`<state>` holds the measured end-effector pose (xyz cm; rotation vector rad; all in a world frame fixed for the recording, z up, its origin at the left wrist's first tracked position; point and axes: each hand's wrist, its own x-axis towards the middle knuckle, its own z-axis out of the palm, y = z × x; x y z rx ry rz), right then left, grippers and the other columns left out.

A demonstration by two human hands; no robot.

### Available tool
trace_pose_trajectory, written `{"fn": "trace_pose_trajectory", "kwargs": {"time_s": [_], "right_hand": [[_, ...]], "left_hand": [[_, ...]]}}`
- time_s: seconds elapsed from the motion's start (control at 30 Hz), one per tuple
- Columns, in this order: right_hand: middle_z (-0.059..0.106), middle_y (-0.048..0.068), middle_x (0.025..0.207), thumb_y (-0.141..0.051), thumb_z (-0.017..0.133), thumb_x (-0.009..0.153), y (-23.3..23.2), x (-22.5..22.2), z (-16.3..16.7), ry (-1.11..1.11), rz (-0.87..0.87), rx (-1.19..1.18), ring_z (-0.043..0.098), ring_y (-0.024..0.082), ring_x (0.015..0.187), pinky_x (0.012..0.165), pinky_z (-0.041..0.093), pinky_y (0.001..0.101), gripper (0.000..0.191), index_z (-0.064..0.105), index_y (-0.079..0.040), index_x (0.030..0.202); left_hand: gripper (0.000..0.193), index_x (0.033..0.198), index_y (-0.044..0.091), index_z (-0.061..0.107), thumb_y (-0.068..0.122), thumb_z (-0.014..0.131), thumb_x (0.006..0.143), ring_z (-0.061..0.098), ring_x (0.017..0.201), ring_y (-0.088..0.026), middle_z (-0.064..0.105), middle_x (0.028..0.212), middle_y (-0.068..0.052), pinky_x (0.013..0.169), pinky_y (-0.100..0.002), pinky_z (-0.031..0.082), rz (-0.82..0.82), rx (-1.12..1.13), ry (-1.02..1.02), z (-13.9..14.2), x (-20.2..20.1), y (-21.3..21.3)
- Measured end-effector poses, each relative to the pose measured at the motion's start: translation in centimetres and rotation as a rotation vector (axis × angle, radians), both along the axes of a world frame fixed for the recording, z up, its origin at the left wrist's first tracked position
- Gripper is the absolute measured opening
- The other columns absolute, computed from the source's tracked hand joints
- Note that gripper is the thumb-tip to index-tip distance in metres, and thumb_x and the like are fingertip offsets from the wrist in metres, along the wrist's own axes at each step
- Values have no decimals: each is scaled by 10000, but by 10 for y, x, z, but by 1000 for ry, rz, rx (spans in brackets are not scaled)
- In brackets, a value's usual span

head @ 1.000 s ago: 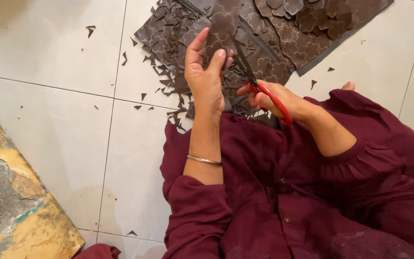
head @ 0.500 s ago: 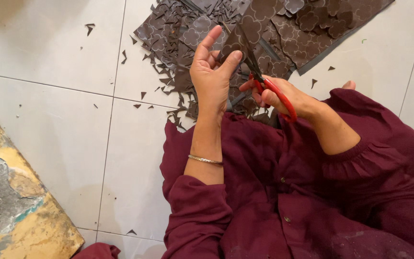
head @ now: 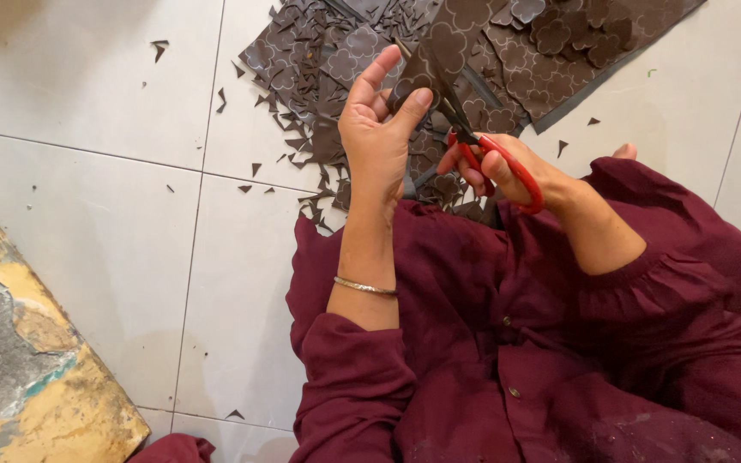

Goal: The person sits on a tiled floor and uses red-handled scissors to cut flower-shaped pieces from a dark brown patterned sheet. The cut pieces are placed in a pile on the floor while the offcuts accumulate nearby.

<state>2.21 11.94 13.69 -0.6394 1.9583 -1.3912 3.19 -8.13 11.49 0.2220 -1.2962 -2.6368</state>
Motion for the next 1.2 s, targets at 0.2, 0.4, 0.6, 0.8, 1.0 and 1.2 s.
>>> {"fn": "trace_pose_trajectory", "kwargs": {"time_s": [0.2, 0.4, 0.6, 0.8, 1.0, 1.2], "right_hand": [[463, -35, 671, -1000, 392, 733, 0, 1, 1, -37, -43, 3, 487, 98, 605, 550, 440, 262, 1089, 647, 23, 1008], [471, -45, 635, -1021, 367, 699, 2, -1, 1, -7, -59, 61, 508, 92, 562, 518, 440, 262, 1071, 677, -19, 913], [489, -35, 626, -1029, 349, 691, 5, -2, 0, 26, -68, 107, 526, 97, 546, 513, 457, 257, 1062, 676, -37, 885], [498, -33, 601, -1036, 343, 662, 6, -3, 0, 35, -76, 121, 548, 95, 503, 478, 467, 259, 1070, 670, -39, 870], [494, -42, 563, -1007, 368, 695, 10, -5, 2, 39, -71, 122, 547, 88, 476, 460, 458, 253, 1022, 674, -39, 815], [456, -36, 535, -950, 463, 724, 18, -6, -1, -73, -70, 100, 481, 85, 456, 441, 420, 255, 961, 680, -19, 826]], "left_hand": [[607, 1459, -40, 524, -88, 759, 901, 711, 938, -128, 754, 1028, -116, 873, -264, 584, -13, 16, -6, -2, 1, -1], [607, 1463, -43, 517, -94, 754, 906, 708, 949, -125, 754, 1050, -119, 882, -262, 584, -21, 29, 10, -1, 1, -3], [613, 1468, -43, 508, -102, 746, 906, 710, 943, -124, 756, 1046, -124, 878, -262, 585, -27, 30, 7, 0, 1, -4], [627, 1480, -43, 495, -109, 734, 904, 717, 937, -127, 760, 1035, -126, 873, -266, 588, -30, 30, -7, 1, 0, -6], [649, 1490, -33, 483, -111, 735, 897, 723, 933, -129, 764, 1031, -130, 864, -264, 588, -45, 18, -10, 1, 0, -9], [673, 1510, -20, 458, -121, 722, 899, 725, 927, -132, 763, 1031, -128, 851, -266, 590, -61, 13, 5, 0, 1, -12]]}}
